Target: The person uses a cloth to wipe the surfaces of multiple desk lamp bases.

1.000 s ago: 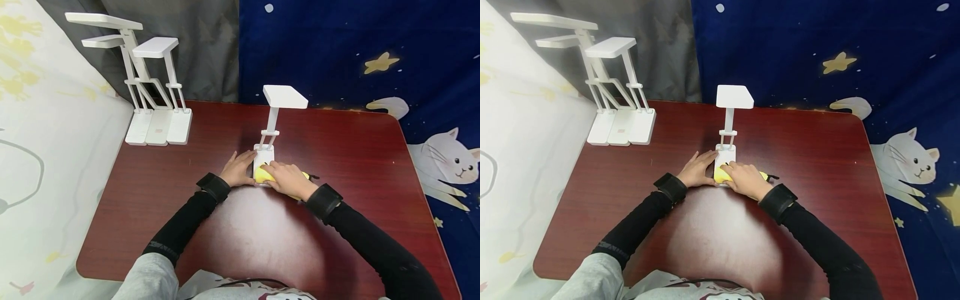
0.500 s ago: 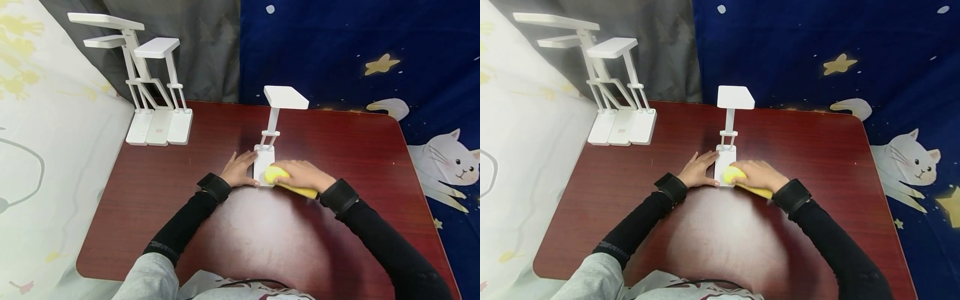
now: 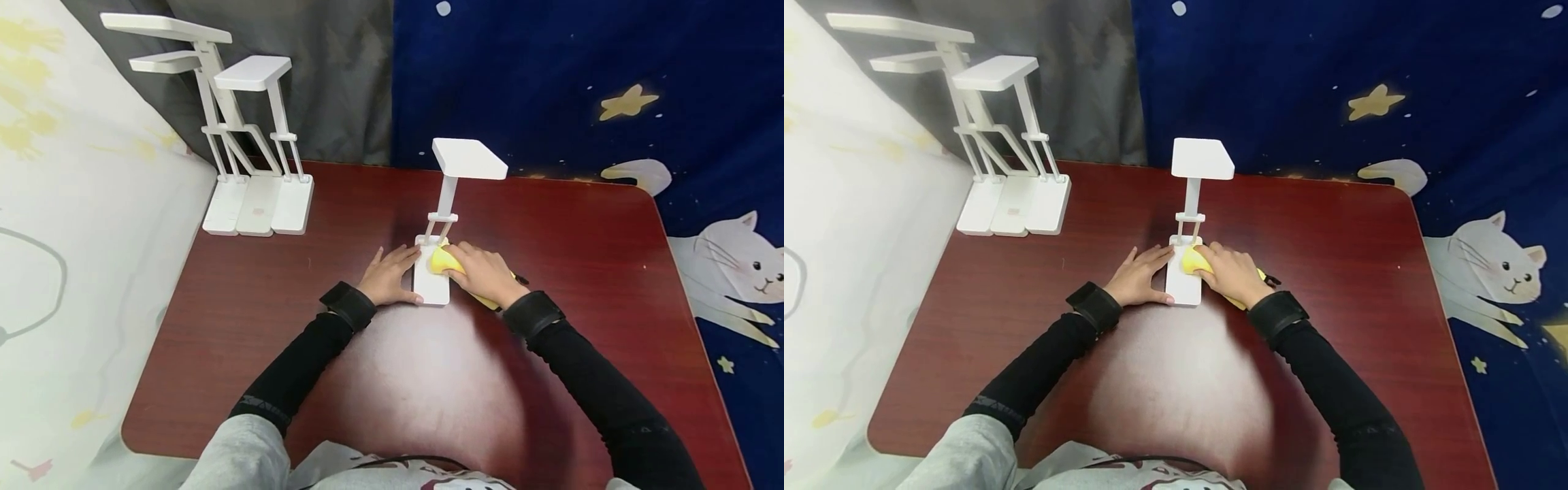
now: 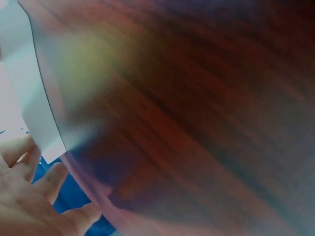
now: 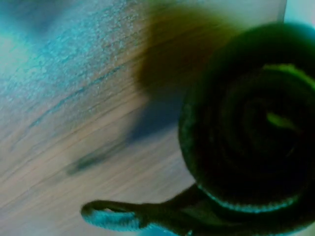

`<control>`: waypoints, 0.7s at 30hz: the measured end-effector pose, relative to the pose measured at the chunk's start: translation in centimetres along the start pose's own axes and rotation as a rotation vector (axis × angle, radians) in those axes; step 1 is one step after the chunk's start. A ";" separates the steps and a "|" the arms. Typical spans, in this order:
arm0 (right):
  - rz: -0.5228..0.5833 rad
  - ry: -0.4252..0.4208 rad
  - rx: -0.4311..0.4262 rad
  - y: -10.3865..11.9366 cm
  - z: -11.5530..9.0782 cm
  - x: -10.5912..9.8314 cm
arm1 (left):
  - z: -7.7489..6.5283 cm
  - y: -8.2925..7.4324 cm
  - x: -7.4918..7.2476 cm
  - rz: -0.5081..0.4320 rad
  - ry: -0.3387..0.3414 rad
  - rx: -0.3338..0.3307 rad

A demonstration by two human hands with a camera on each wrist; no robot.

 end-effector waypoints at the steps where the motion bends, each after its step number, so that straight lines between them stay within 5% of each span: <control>1: 0.006 0.010 0.001 0.1 -0.1 -0.1 | 0.0 0.0 -0.1 0.006 -0.004 -0.002; 14: 0.085 0.139 -0.111 2.5 -3.6 -1.1 | 0.1 -0.2 -0.8 0.046 0.004 0.003; 21: 0.221 0.298 -0.158 3.7 -5.2 -1.3 | -0.2 -0.1 -0.4 0.024 0.022 0.006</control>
Point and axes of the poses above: each hand's wrist, its own z-axis towards the middle knuckle, its own x-axis out of the palm, y = z × x, the point moved 6 cm from there along z, towards the middle knuckle, and after that the axes turned 12 degrees about -y, right-handed, at the moved point
